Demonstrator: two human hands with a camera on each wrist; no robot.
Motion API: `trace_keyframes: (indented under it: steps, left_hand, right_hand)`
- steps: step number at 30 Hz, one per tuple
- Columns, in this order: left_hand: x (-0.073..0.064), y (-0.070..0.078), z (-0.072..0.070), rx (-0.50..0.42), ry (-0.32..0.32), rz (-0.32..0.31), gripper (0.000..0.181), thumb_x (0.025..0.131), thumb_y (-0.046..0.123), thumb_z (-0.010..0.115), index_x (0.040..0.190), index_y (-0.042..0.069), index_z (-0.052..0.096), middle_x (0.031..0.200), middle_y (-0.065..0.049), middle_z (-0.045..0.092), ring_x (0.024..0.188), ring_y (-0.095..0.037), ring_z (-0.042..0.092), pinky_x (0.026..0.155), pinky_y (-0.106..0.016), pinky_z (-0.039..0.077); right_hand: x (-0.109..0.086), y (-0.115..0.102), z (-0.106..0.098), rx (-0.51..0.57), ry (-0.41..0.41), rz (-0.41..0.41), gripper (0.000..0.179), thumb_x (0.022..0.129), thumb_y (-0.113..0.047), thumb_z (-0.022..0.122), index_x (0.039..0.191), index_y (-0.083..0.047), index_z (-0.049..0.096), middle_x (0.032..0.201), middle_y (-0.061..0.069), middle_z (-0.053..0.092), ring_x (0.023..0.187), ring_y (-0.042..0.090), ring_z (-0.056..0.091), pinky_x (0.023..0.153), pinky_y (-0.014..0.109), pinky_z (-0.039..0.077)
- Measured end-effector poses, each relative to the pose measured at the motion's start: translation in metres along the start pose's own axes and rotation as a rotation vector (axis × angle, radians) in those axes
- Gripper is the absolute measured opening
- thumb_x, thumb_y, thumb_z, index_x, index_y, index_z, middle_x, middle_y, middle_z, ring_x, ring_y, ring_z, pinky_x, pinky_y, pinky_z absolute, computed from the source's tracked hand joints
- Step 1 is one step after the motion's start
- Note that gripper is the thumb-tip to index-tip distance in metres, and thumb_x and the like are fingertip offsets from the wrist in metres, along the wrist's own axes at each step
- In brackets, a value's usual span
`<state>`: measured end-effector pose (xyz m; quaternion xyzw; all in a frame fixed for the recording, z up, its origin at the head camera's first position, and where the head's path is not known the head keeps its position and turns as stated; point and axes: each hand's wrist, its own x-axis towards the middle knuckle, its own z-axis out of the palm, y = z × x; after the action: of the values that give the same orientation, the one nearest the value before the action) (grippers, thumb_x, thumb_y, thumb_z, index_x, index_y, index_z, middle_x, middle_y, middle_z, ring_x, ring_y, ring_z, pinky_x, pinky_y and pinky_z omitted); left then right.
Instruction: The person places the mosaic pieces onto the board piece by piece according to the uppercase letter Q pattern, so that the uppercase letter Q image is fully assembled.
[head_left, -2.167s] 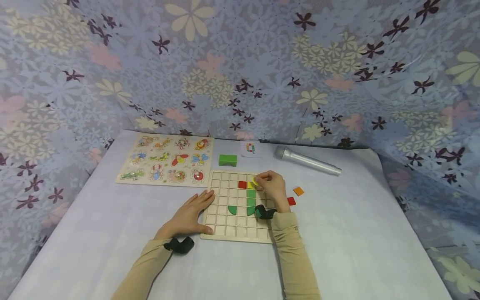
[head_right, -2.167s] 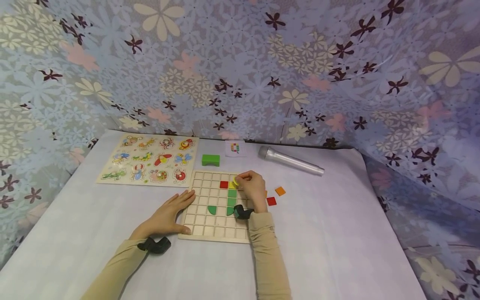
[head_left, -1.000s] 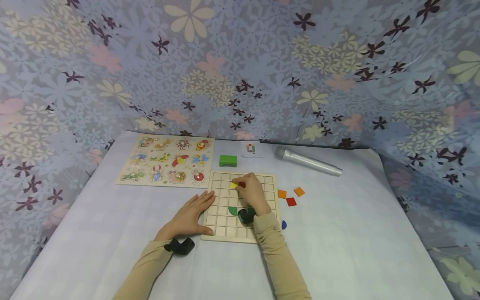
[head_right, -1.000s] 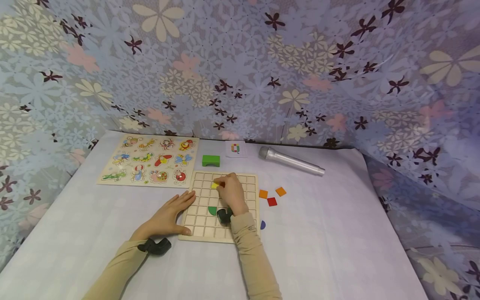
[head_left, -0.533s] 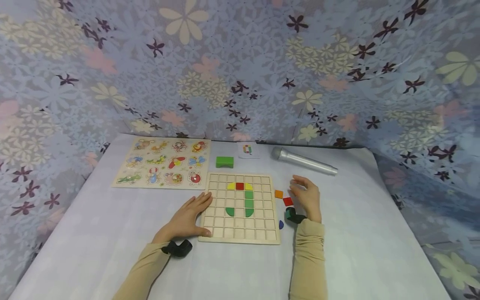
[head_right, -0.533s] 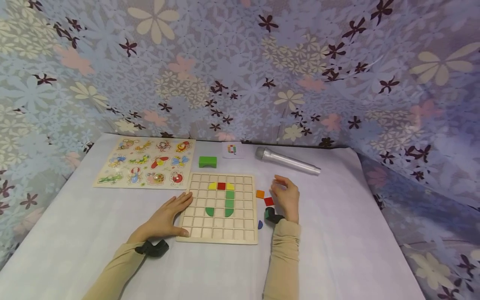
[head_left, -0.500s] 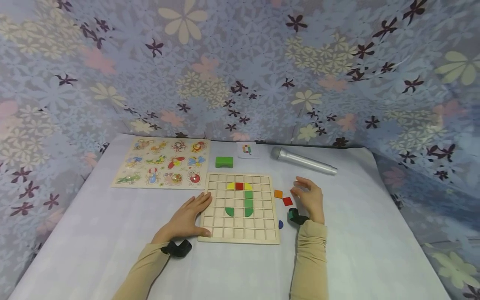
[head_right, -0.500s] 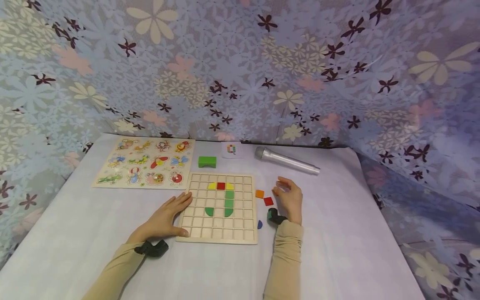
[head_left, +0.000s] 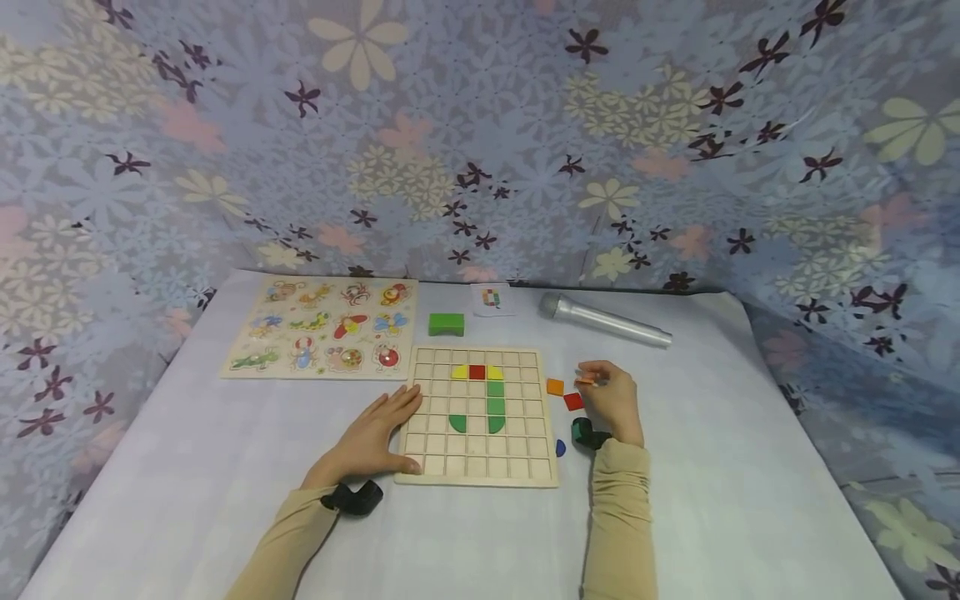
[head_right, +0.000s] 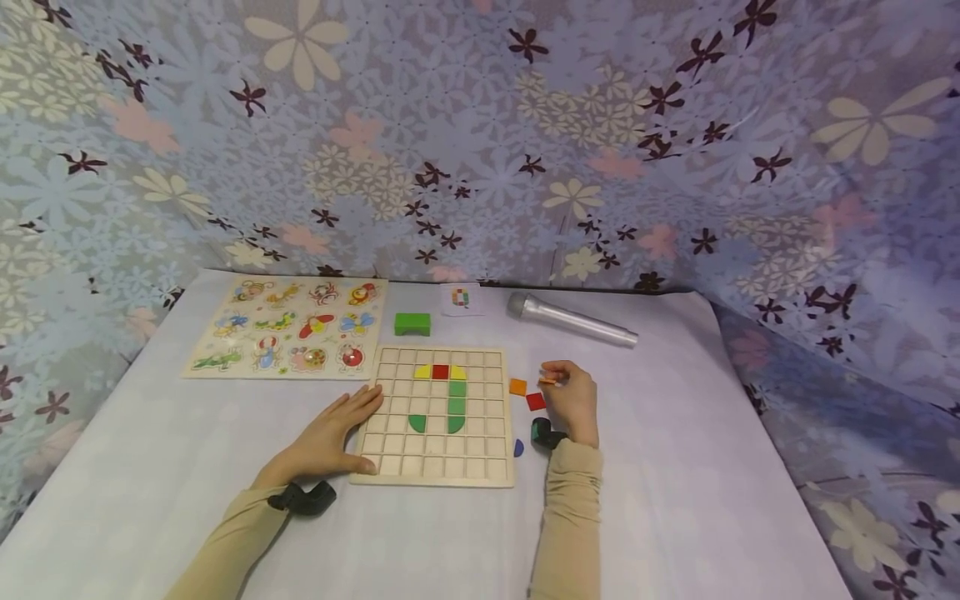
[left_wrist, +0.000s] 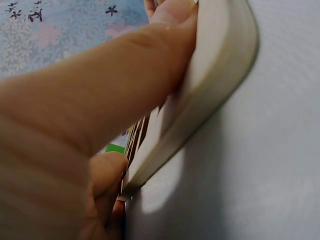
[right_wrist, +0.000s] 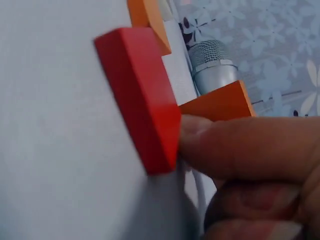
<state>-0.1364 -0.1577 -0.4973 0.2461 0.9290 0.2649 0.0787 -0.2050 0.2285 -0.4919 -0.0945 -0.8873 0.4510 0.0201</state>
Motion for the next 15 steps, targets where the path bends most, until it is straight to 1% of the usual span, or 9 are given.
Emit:
trace_keyframes:
  steps: [2,3,5,8,11,13,15]
  left_hand:
    - [-0.001,0.000,0.000,0.004,0.002,0.002,0.108,0.067,0.049,0.083,0.149,0.001,0.032,0.160,-0.012,0.025,0.149,-0.033,0.020,0.122,-0.052,0.016]
    - [-0.002,0.000,0.001,0.003,0.002,0.003,0.108,0.067,0.049,0.083,0.149,0.001,0.032,0.160,-0.012,0.025,0.149,-0.033,0.020,0.122,-0.052,0.016]
    - [-0.003,0.000,0.000,0.003,0.001,0.003,0.108,0.067,0.049,0.083,0.149,0.000,0.032,0.160,-0.012,0.025,0.149,-0.033,0.021,0.122,-0.052,0.016]
    - [-0.003,0.000,0.000,-0.001,-0.003,-0.001,0.108,0.067,0.048,0.083,0.149,0.000,0.032,0.161,-0.012,0.025,0.149,-0.033,0.020,0.123,-0.051,0.015]
    - [-0.002,0.000,-0.001,0.011,-0.001,0.003,0.108,0.067,0.048,0.083,0.150,0.000,0.031,0.161,-0.012,0.024,0.150,-0.032,0.020,0.123,-0.050,0.015]
    - [-0.001,0.001,-0.001,0.012,0.002,0.005,0.108,0.067,0.048,0.083,0.150,0.001,0.031,0.161,-0.012,0.024,0.150,-0.032,0.020,0.123,-0.050,0.015]
    - [-0.001,0.000,-0.001,0.011,0.003,0.007,0.108,0.067,0.047,0.083,0.150,0.000,0.031,0.161,-0.012,0.025,0.150,-0.032,0.020,0.123,-0.050,0.015]
  right_hand:
    - [-0.001,-0.004,0.003,-0.022,-0.010,0.001,0.027,0.085,-0.006,0.069,0.111,0.000,0.068,0.104,0.022,0.068,0.089,0.026,0.064,0.071,0.023,0.049]
    - [-0.001,-0.007,0.004,-0.020,-0.018,0.009,0.026,0.085,-0.008,0.069,0.110,0.000,0.068,0.104,0.021,0.068,0.086,0.023,0.065,0.068,0.020,0.049]
    - [-0.002,-0.015,0.007,0.006,-0.032,0.030,0.026,0.087,-0.011,0.069,0.111,-0.001,0.068,0.104,0.020,0.069,0.081,0.017,0.065,0.064,0.017,0.048]
    - [-0.004,-0.031,0.015,0.099,-0.068,0.032,0.026,0.090,-0.013,0.067,0.113,-0.001,0.067,0.105,0.020,0.069,0.072,0.013,0.067,0.060,0.017,0.053]
    - [-0.004,-0.049,0.029,0.164,-0.086,-0.009,0.023,0.091,-0.011,0.066,0.112,-0.001,0.067,0.103,0.021,0.070,0.066,0.009,0.065,0.057,0.017,0.052]
    - [-0.005,-0.059,0.042,0.202,-0.120,-0.036,0.022,0.091,-0.009,0.065,0.111,0.000,0.067,0.100,0.021,0.070,0.064,0.009,0.064,0.054,0.016,0.052]
    - [-0.008,-0.069,0.058,0.246,-0.160,-0.040,0.020,0.091,-0.008,0.065,0.109,0.000,0.067,0.098,0.020,0.070,0.062,0.008,0.064,0.053,0.016,0.052]
